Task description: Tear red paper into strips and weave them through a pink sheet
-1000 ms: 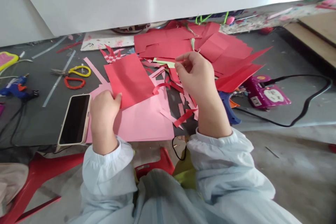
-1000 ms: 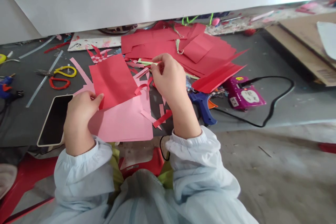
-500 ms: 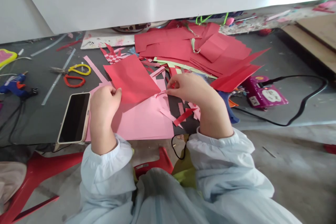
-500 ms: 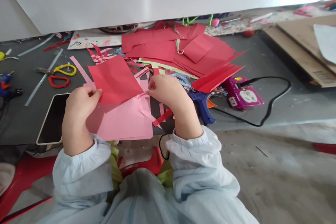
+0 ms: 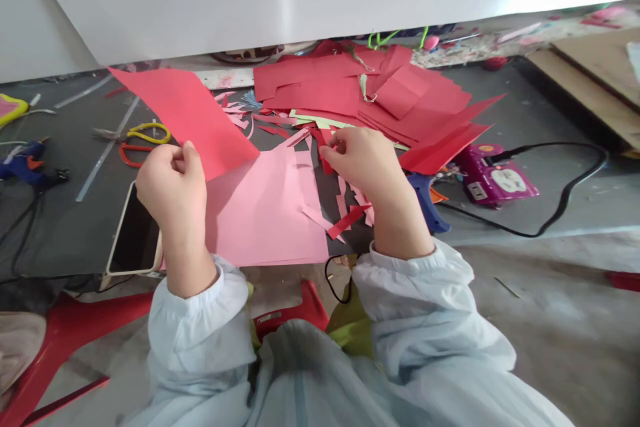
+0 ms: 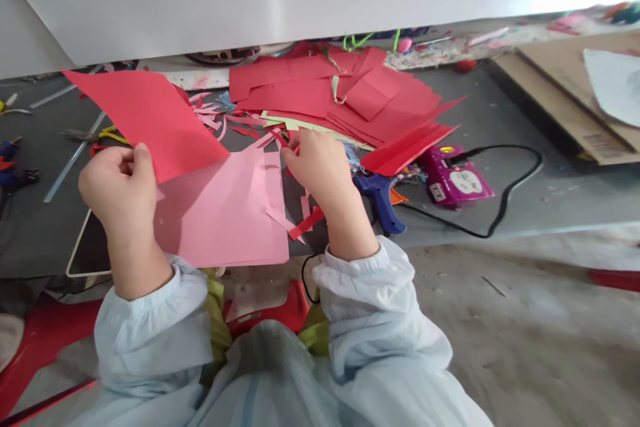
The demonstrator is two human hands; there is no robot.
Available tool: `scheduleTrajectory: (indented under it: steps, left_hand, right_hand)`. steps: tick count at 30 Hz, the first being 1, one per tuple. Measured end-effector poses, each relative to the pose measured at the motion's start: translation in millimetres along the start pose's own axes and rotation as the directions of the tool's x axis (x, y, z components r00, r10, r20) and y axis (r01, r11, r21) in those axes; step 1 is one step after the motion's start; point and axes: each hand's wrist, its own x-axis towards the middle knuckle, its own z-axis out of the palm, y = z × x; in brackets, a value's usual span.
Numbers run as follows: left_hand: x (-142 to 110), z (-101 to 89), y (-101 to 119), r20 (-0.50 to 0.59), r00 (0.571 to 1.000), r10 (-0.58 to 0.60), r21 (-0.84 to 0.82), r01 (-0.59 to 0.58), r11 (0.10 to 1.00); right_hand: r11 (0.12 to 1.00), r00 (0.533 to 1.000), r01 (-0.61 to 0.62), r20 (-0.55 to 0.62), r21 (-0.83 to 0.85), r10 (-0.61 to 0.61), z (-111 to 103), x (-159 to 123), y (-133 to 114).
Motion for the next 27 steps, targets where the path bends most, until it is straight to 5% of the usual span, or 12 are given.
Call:
scheduleTrajectory:
  steps: [6,12,16,22,27]
  left_hand:
    - [3,4.2,-10,-0.084,0.996,-0.005,-0.249,-0.016,0.968]
    - [0,5.3,-4,0.087,0.993,-0.078,-0.576,0.114,0.810]
    - [-4,6.3,2,0.195,0.978,-0.078,-0.687,0.193,0.701]
    - [-12,6.4,8,0.465,0.885,-0.027,-0.592,0.334,0.733]
    - [-21,4.3,12,0.532,0.841,0.103,-0.508,0.219,0.833]
  right_hand:
    - [0.967,0.992,-0.075,-0.078,0.242,0.097,5,6,-2]
    - [0.955,0.999,-0.016,-0.031,0.296,0.026,7,4,-6]
    - [0.901,0.986,0.166,-0.070,0.400,-0.151,8,-6,-14]
    - [0.668,0.832,0.537,-0.190,0.514,-0.522,13,-22,-30]
    - [0.674,0.733,0.676,-0.173,0.299,-0.658,15,-32,-38]
